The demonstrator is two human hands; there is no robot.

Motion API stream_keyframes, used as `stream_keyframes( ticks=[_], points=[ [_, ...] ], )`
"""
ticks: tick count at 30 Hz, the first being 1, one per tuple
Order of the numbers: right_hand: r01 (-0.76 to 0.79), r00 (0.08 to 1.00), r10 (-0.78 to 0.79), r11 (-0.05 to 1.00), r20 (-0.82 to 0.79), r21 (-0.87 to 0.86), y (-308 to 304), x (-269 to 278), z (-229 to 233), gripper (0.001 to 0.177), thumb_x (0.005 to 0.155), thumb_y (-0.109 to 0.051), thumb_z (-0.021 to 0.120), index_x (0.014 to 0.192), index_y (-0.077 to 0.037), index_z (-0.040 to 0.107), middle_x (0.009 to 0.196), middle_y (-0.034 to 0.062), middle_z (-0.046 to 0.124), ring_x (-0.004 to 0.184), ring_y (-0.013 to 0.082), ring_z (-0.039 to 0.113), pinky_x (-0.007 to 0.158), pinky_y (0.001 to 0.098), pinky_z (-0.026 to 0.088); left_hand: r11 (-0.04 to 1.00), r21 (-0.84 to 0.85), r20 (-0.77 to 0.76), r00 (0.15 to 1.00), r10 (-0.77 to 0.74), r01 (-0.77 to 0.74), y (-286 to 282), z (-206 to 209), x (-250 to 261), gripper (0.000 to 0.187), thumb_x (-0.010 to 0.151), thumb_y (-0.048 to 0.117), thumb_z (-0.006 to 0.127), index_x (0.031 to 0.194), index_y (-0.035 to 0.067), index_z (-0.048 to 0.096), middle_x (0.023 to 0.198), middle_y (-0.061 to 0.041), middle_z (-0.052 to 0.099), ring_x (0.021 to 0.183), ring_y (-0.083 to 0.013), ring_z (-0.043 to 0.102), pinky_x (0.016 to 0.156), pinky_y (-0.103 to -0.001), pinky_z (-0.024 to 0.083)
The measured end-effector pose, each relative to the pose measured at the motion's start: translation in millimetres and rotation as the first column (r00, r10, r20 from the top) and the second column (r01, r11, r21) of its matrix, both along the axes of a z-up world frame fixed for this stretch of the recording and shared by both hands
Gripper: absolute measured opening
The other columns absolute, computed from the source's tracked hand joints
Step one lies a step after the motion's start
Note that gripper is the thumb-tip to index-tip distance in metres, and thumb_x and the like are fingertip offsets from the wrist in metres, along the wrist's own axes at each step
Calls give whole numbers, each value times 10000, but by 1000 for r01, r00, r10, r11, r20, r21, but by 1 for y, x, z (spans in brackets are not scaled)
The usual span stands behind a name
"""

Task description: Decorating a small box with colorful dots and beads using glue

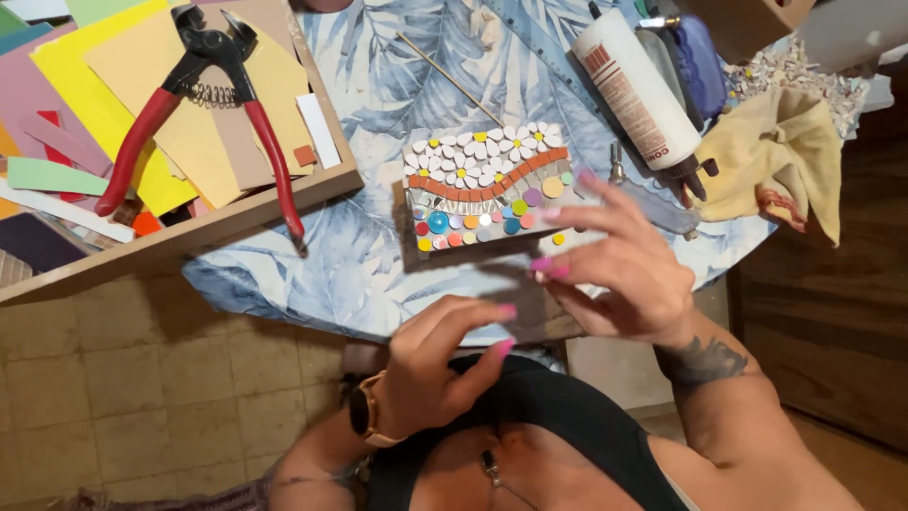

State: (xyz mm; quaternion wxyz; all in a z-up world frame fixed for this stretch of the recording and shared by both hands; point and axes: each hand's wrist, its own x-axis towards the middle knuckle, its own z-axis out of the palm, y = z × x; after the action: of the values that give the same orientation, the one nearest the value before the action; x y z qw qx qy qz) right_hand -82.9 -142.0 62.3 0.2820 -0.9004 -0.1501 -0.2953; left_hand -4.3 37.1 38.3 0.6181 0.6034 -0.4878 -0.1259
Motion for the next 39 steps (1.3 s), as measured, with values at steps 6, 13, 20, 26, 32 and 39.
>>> stream_keyframes(
  ticks=[6,13,20,26,32,39],
  points=[
    [28,998,-28,1000,52,2,15,-27,-10,94,668,7,622,632,-79,606,743,26,672,782,257,643,699,511,498,999,-54,-211,977,-21,10,-25,-3,-5,154,726,59,644,856,-11,603,771,-129,641,676,-291,644,543,-316,520],
    [116,993,-116,993,34,-1,10,-28,-52,91,696,36,595,775,-7,608,801,96,647,783,290,625,713,464,504,998,-12,-120,991,63,-64,-42,-27,-15,58,735,38,636,784,9,623,656,-100,629,577,-268,629,482,-298,504],
    [518,697,-548,831,462,203,10,-44,-134,113,709,-8,594,735,40,496,637,158,566,582,307,497,576,409,456,967,-31,165,953,254,-253,-34,-60,-14,33,744,61,648,775,51,649,647,-44,630,531,-204,609,486,-269,498],
    [439,771,-547,828,327,349,7,-35,-121,101,742,22,554,759,62,462,670,169,477,594,299,467,583,399,433,983,26,44,982,182,-183,-34,-65,-5,20,745,54,641,764,54,645,671,-46,645,572,-230,625,507,-289,506],
    [414,775,-561,799,292,437,6,-39,-125,120,755,33,546,774,61,431,692,168,444,623,294,464,613,376,423,982,52,18,983,182,-183,-30,-69,-8,17,746,61,643,763,60,646,654,-40,639,559,-217,621,500,-271,499],
    [332,837,-484,819,253,469,4,-51,-148,236,773,-121,609,665,-24,423,615,85,414,522,175,411,498,288,377,994,4,-50,993,108,-108,-22,-85,-7,433,776,186,623,446,88,361,349,-29,351,303,-227,378,331,-244,358]
  ],
)
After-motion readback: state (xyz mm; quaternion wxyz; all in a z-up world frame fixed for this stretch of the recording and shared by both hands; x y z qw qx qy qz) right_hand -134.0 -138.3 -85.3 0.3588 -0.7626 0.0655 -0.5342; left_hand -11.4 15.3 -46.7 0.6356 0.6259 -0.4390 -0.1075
